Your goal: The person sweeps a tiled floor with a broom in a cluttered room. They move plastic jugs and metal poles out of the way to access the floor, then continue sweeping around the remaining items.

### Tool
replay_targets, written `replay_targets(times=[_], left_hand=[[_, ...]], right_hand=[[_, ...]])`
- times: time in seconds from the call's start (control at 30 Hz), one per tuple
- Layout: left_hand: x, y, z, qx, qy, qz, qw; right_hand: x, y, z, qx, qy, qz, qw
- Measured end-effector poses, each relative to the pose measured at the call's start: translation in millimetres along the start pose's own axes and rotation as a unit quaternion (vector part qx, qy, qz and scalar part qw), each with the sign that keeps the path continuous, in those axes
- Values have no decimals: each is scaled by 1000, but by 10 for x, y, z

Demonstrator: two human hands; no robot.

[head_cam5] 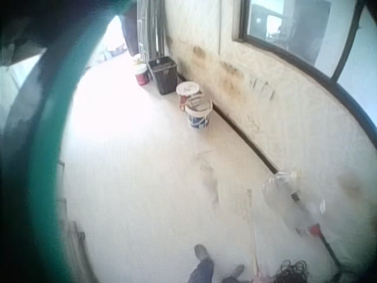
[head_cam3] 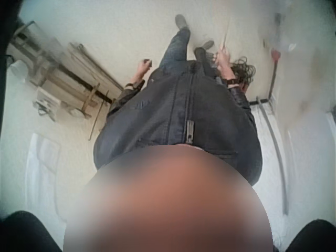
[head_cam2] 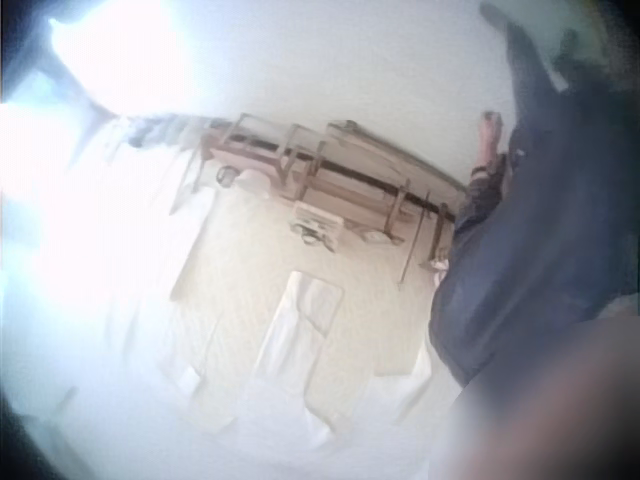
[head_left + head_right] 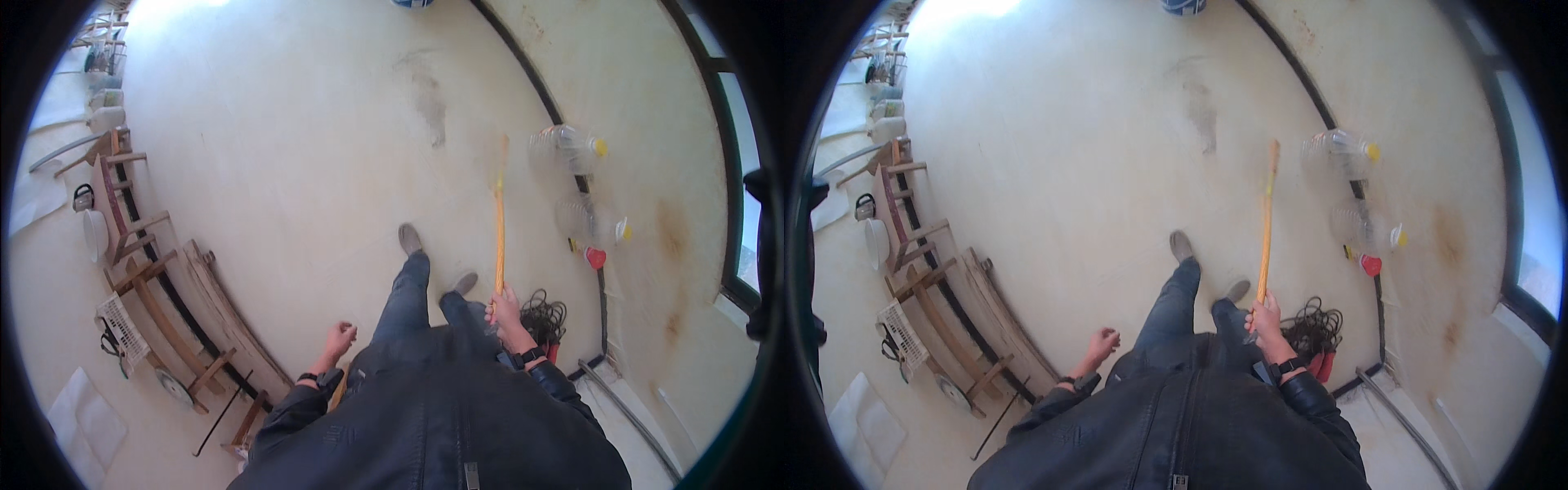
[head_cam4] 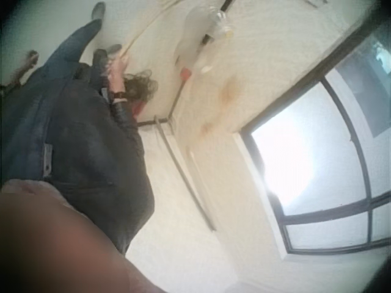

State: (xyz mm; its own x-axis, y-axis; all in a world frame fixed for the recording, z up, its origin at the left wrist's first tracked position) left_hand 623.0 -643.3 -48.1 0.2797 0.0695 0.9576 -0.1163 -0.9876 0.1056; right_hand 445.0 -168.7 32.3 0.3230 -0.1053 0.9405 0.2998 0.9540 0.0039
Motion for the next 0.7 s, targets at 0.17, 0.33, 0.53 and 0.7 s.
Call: replay_targets(times=[0.17, 0.33, 0.53, 0.7], left_hand=[[86, -25, 194, 8, 35, 9, 999], [360, 80, 265, 36, 41, -6, 998], [452, 177, 353, 43, 39, -53, 997], [417, 15, 315, 60, 5, -47, 997]], right_hand=[[-469, -235, -634, -180, -101, 58, 977], [-941, -1142, -866, -238, -194, 149, 940], [-990, -2213, -208, -261, -191, 279, 904], [-721, -2232, 320, -176, -154, 274, 933]])
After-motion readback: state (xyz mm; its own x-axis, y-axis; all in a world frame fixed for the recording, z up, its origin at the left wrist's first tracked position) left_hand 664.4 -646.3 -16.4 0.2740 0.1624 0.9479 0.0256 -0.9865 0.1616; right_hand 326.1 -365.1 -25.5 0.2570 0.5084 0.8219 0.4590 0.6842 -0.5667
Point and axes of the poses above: each hand's wrist, its own x-axis away from the middle knuckle, its own y-axis out of the back of the hand, z = x × y, the point moved 8 cm from there along -x, towards the middle knuckle, and after that the axes turned 8 degrees about z, right-handed, at the moved point
